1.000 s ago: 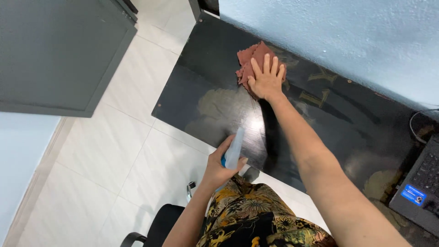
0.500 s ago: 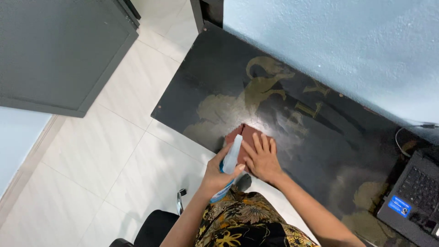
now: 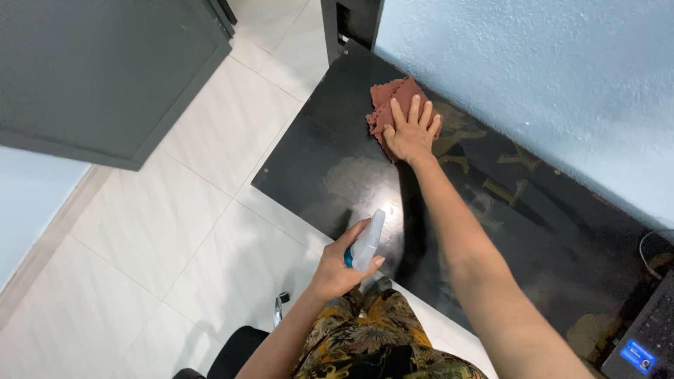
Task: Cleaning a black desk surface using a spray cleaner and a microfiber cloth.
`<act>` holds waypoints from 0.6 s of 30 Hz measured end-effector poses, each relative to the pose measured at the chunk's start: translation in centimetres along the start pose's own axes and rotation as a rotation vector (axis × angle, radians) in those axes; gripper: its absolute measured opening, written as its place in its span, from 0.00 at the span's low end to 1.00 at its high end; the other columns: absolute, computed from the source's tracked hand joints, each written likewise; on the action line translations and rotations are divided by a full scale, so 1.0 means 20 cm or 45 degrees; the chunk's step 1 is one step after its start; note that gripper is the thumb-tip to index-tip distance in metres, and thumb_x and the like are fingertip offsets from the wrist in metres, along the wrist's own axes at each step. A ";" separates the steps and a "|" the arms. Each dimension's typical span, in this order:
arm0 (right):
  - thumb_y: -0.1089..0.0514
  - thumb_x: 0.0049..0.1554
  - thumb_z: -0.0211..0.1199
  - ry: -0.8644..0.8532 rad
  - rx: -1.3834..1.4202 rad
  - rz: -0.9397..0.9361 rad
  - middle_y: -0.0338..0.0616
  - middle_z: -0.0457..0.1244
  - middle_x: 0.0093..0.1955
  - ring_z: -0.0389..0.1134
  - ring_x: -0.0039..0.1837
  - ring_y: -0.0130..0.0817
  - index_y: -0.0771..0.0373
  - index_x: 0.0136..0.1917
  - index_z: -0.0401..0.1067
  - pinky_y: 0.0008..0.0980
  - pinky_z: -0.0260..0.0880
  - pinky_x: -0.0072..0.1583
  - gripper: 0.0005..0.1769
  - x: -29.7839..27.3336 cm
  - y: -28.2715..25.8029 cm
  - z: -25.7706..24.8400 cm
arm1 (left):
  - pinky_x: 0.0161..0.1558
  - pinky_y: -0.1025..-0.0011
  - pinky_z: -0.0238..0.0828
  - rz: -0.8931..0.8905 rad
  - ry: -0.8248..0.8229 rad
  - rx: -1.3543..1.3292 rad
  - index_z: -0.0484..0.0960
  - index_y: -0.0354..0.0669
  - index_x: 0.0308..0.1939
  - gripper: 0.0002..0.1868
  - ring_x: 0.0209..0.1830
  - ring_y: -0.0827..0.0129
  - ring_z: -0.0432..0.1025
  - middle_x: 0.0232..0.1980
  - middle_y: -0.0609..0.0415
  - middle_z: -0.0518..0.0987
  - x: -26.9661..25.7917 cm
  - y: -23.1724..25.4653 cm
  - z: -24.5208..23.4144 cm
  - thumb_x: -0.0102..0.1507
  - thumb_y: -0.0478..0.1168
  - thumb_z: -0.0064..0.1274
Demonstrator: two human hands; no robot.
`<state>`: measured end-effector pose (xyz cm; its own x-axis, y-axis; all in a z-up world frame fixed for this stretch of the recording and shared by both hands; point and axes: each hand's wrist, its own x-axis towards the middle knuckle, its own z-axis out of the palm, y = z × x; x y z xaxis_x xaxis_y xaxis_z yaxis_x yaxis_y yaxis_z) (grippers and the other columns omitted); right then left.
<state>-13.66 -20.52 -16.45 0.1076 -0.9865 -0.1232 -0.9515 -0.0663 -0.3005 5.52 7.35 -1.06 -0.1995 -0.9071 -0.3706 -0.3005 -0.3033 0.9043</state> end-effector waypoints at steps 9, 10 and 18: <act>0.39 0.60 0.56 0.091 -0.051 -0.577 0.64 0.37 0.84 0.33 0.83 0.70 0.46 0.81 0.55 0.70 0.28 0.75 0.39 -0.92 -0.23 0.22 | 0.64 0.61 0.68 -0.061 0.030 -0.072 0.69 0.48 0.72 0.42 0.65 0.62 0.73 0.64 0.47 0.79 0.03 -0.05 -0.13 0.55 0.50 0.66; 0.39 0.60 0.56 0.095 -0.054 -0.581 0.64 0.37 0.84 0.33 0.83 0.70 0.46 0.81 0.55 0.70 0.28 0.75 0.39 -0.83 -0.23 0.21 | 0.64 0.61 0.68 -0.056 0.034 -0.072 0.69 0.48 0.72 0.42 0.65 0.62 0.73 0.64 0.47 0.79 0.05 -0.08 -0.15 0.55 0.50 0.66; 0.38 0.62 0.51 0.149 -0.092 -0.348 0.61 0.36 0.85 0.32 0.83 0.67 0.49 0.83 0.49 0.71 0.26 0.75 0.40 0.29 -0.28 0.11 | 0.62 0.63 0.71 0.070 0.131 -0.174 0.69 0.46 0.73 0.42 0.63 0.62 0.76 0.64 0.47 0.80 0.06 -0.06 -0.25 0.57 0.51 0.65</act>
<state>-7.11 -25.59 -17.62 0.3325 -0.9409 0.0643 -0.9103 -0.3380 -0.2392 10.30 5.17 -1.51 -0.1140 -0.9464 -0.3022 -0.1607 -0.2827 0.9457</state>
